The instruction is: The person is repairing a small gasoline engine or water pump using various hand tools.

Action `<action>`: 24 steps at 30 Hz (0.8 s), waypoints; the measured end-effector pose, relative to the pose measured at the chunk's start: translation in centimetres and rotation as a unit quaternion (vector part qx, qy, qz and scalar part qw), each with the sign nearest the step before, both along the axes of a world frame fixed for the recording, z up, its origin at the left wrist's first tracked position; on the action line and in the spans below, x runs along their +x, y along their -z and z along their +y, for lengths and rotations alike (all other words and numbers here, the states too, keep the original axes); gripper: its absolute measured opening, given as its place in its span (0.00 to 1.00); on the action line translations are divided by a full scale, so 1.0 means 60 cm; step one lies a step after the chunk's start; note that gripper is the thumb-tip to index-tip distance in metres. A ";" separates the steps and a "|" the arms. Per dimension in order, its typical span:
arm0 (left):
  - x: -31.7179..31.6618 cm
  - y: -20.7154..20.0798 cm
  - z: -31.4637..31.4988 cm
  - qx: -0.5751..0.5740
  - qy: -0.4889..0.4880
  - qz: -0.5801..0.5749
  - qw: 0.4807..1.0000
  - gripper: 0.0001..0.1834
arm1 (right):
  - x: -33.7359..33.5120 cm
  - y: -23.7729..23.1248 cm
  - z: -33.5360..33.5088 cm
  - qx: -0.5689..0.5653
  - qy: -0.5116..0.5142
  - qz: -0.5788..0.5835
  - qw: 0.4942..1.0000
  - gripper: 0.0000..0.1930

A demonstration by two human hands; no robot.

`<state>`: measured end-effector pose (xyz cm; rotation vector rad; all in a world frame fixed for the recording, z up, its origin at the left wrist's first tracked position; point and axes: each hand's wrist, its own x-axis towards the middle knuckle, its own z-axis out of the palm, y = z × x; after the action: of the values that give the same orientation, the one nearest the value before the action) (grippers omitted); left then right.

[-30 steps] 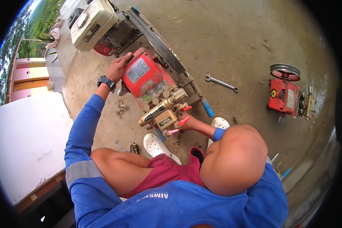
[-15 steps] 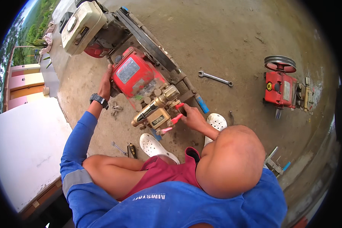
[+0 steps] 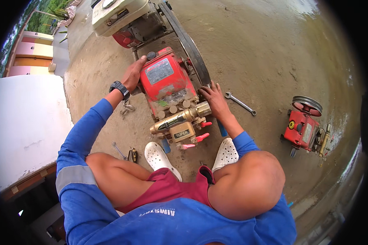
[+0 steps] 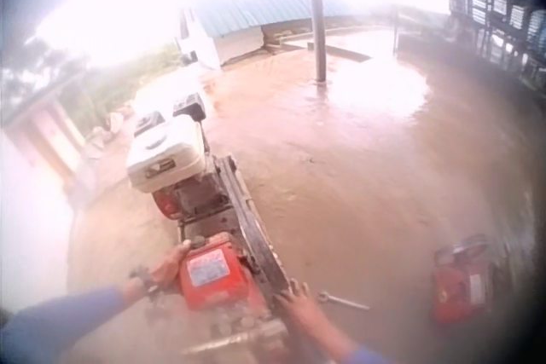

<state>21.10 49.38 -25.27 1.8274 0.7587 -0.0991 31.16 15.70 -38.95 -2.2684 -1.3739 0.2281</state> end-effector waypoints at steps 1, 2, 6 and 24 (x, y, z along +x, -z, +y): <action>-0.003 0.006 0.010 -0.026 0.004 0.010 1.000 0.38 | -0.003 0.003 0.006 0.027 0.004 0.060 0.998 0.25; 0.002 0.010 0.007 -0.017 -0.008 -0.049 0.999 0.36 | -0.002 0.004 0.011 0.063 0.013 0.083 0.995 0.25; 0.005 0.011 0.012 0.006 -0.008 -0.001 1.000 0.35 | -0.011 0.000 0.008 0.044 0.012 0.054 0.998 0.24; -0.001 -0.012 0.001 -0.028 0.118 -0.001 0.993 0.50 | -0.079 -0.056 -0.023 0.155 0.142 0.009 0.978 0.23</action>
<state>21.07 49.46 -24.53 1.8570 0.5305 -0.2685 26.41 14.34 -35.59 -2.1557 -0.9803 -0.0567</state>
